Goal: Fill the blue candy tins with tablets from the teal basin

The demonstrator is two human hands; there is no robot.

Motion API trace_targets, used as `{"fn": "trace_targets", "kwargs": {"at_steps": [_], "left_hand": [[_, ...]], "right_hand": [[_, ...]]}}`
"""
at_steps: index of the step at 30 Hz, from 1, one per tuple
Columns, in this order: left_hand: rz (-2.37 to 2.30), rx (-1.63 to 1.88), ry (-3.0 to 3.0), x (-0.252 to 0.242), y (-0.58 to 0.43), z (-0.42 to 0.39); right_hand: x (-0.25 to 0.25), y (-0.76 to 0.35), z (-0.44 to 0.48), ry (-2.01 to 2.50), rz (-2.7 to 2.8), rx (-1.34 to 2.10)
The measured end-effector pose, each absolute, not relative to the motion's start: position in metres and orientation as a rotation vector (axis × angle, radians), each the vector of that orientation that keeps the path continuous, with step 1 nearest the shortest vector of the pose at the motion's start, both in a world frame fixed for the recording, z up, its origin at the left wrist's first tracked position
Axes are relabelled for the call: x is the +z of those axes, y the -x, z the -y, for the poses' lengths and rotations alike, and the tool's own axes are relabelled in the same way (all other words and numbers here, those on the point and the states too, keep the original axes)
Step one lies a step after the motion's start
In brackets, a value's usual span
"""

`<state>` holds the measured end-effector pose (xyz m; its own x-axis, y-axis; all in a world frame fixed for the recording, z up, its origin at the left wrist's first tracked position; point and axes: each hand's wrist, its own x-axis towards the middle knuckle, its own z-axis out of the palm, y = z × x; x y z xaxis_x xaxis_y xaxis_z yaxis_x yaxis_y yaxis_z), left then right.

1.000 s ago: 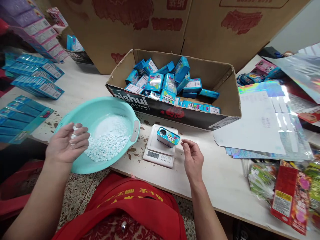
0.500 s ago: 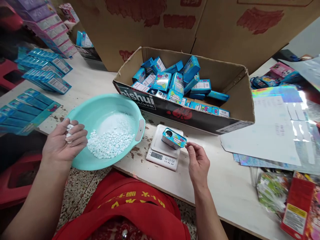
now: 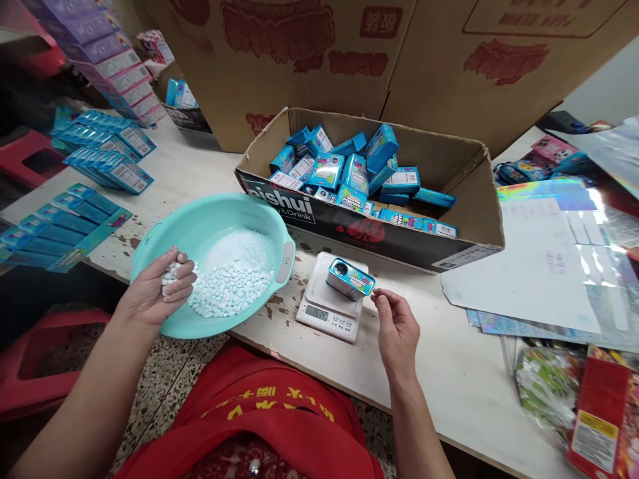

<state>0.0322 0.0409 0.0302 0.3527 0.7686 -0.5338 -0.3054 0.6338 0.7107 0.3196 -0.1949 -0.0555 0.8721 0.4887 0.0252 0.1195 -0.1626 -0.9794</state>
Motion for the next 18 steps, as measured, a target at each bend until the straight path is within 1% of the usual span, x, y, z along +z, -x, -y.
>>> {"fn": "trace_targets", "kwargs": {"at_steps": [3, 7, 10, 12, 14, 16, 18], "left_hand": [[-1.001, 0.778, -0.666, 0.026, -0.031, -0.037], [-1.167, 0.751, -1.136, 0.016, -0.027, -0.035], [-1.283, 0.458, -1.75, 0.005, -0.02, -0.038], [-1.191, 0.145, -2.152, -0.001, -0.014, -0.039], [-1.024, -0.058, -2.386, -0.004, -0.011, -0.039], [-0.94, -0.061, -2.471, -0.004, -0.009, -0.037], [-0.993, 0.03, -2.479, -0.003, -0.008, -0.033]], "right_hand": [[-0.06, -0.317, 0.199, 1.727, 0.459, 0.357], [-0.069, -0.313, 0.206, 1.731, 0.451, 0.361], [-0.074, -0.31, 0.21, 1.733, 0.438, 0.314], [-0.075, -0.308, 0.212, 1.737, 0.427, 0.275], [-0.073, -0.307, 0.212, 1.747, 0.428, 0.262], [-0.07, -0.308, 0.211, 1.756, 0.438, 0.264], [-0.068, -0.31, 0.209, 1.749, 0.446, 0.258]]}}
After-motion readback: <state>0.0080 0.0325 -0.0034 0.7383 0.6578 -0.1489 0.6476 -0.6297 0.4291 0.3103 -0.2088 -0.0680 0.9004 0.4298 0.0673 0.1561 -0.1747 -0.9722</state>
